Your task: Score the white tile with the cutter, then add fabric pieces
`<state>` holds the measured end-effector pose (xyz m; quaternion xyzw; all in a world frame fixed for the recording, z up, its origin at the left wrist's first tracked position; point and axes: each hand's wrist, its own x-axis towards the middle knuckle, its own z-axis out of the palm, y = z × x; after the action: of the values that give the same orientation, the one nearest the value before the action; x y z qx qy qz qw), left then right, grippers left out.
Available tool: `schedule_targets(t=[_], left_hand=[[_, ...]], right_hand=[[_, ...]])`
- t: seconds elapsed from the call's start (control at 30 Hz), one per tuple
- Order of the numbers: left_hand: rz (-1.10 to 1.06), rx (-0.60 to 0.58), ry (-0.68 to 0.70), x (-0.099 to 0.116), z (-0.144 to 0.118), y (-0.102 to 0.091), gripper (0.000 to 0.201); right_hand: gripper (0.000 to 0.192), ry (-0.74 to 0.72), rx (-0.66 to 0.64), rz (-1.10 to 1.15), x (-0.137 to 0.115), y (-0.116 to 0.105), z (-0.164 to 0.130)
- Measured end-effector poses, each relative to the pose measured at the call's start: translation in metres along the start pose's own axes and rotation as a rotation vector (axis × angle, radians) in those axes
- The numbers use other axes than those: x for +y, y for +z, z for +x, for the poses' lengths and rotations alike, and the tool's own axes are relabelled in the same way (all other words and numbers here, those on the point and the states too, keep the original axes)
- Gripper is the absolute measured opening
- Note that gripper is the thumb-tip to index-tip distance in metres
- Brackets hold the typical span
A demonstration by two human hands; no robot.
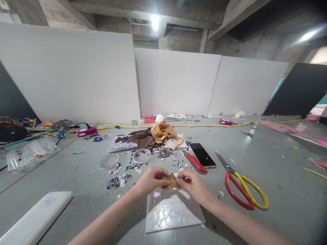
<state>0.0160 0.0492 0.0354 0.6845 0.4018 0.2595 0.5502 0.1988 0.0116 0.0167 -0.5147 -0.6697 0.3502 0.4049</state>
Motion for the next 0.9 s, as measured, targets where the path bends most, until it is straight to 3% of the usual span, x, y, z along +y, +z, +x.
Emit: schedule_targets(t=[0.13, 0.43, 0.63, 0.8, 0.9], left_hand=[[0.118, 0.008, -0.021, 0.0, -0.003, -0.003, 0.019], [0.594, 0.064, -0.088, 0.002, -0.014, 0.002, 0.016], [0.797, 0.144, 0.05, 0.009, -0.032, 0.013, 0.021], [0.957, 0.18, 0.313, -0.015, -0.045, 0.034, 0.034], [0.905, 0.236, 0.387, -0.024, -0.047, 0.038, 0.033]], right_hand=[[0.014, -0.029, 0.089, -0.056, 0.003, 0.004, -0.001], [0.016, -0.089, 0.044, -0.234, 0.008, 0.016, -0.011], [0.019, -0.119, 0.054, -0.262, 0.011, 0.018, -0.011], [0.02, -0.106, 0.066, -0.23, 0.014, 0.019, -0.011], [0.015, -0.104, 0.082, -0.184, 0.012, 0.017, -0.012]])
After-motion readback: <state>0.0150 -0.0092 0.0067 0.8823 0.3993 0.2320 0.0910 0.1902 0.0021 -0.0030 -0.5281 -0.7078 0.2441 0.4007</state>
